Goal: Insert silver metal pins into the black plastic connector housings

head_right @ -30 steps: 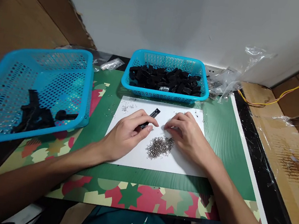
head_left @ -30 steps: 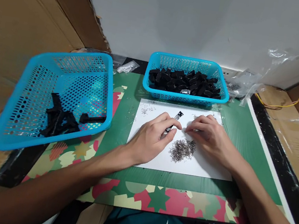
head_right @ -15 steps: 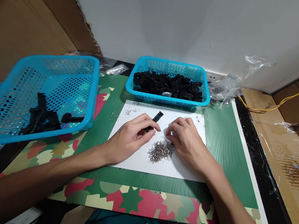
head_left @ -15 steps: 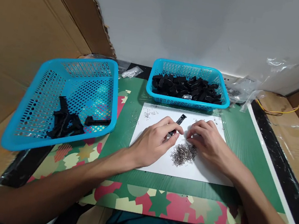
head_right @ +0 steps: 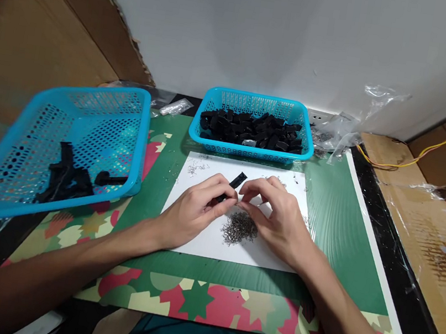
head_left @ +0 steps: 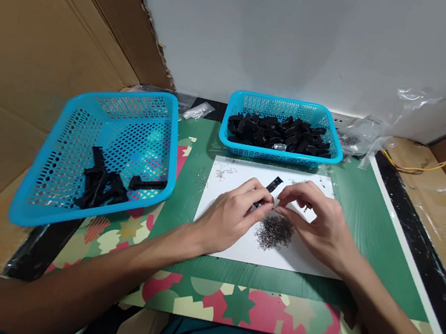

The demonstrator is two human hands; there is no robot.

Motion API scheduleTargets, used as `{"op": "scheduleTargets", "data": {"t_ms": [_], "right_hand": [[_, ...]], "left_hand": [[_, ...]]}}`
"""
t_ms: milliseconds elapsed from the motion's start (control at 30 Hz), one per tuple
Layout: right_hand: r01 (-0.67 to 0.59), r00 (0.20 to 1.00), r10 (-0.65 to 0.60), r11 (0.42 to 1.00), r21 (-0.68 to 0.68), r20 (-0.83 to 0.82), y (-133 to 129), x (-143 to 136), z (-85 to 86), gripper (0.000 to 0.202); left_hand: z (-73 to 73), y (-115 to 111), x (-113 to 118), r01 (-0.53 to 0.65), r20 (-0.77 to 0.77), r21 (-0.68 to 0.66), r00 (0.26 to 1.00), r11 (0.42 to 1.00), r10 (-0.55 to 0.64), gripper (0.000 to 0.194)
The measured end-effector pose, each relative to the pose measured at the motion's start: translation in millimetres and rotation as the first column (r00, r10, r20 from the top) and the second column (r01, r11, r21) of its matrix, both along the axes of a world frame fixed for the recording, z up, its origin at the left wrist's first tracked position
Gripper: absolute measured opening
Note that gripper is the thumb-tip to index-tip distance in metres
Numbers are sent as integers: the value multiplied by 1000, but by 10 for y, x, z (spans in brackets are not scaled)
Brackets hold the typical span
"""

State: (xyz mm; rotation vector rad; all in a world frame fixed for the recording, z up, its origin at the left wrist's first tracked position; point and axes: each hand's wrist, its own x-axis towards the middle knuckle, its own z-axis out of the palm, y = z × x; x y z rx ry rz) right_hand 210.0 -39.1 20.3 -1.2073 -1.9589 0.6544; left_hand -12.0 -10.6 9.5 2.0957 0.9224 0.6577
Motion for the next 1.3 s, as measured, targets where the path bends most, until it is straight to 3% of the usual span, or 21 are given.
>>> {"op": "scheduleTargets", "data": {"t_ms": [300,667,800,933,1100,1300], "right_hand": [[2,1000,-2,997,76,-10,21,-3,22,5],[-9,1000,8,998,57,15,11,5,37,10],[34,999,-32,983,182,-14,3,-9,35,10],[25,999,-41,922,387,32,-8,-35,57,16],[-53,988,-30,854,518,151,-3,-51,52,17],[-142,965,1,841,522,261,20,-14,2,16]], "left_hand": [[5,4,3,35,-6,37,999,999,-35,23],[37,-8,9,-12,52,19,999,1000,11,23],[59,-5,-14,5,93,-26,996,1000,-2,23],[13,5,-21,23,214,-68,977,997,-8,23],[-81,2,-1,35,382,-174,923,984,35,47],[-91,16,3,7,340,-141,940,990,41,78]]}}
